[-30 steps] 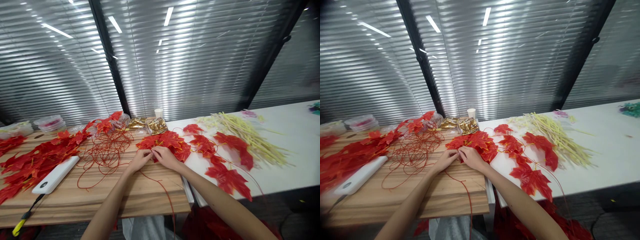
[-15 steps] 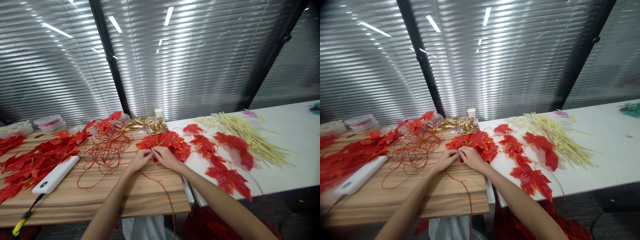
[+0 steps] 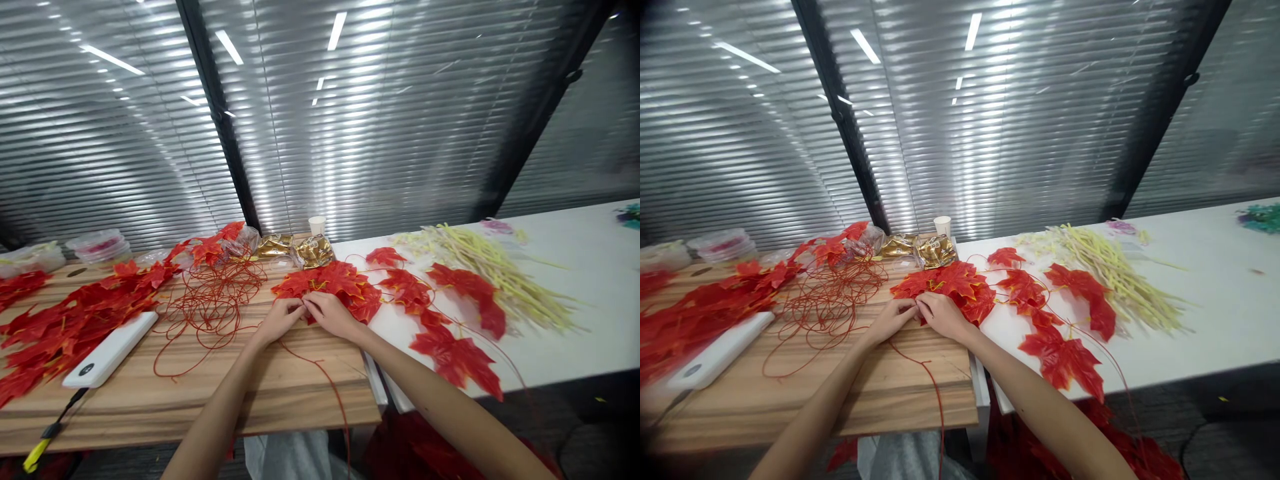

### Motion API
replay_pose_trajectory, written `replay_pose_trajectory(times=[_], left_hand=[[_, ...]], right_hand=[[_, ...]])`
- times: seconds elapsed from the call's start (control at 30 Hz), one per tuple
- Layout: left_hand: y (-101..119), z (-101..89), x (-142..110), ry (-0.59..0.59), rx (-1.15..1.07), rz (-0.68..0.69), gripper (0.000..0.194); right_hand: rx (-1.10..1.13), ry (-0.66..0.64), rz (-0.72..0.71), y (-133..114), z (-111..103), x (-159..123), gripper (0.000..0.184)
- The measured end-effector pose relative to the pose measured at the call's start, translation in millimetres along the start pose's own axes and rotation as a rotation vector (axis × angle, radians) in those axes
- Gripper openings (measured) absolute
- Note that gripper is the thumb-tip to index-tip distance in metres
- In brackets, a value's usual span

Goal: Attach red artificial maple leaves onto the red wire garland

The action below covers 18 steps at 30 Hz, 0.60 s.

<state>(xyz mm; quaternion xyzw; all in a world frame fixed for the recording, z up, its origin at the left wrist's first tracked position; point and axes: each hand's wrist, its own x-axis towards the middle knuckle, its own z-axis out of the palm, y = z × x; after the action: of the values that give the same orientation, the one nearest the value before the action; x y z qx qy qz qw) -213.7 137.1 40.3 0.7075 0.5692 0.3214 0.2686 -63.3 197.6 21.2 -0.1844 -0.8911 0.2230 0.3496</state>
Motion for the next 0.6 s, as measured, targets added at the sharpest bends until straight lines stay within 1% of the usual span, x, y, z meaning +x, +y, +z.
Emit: replay_pose_trajectory(times=[0.6], left_hand=[[-0.6, -0.8, 0.2, -0.017, -0.042, 0.015, 0.033]], right_hand=[[-0.007, 0.001, -0.004, 1.0, 1.0, -0.5, 0.019]])
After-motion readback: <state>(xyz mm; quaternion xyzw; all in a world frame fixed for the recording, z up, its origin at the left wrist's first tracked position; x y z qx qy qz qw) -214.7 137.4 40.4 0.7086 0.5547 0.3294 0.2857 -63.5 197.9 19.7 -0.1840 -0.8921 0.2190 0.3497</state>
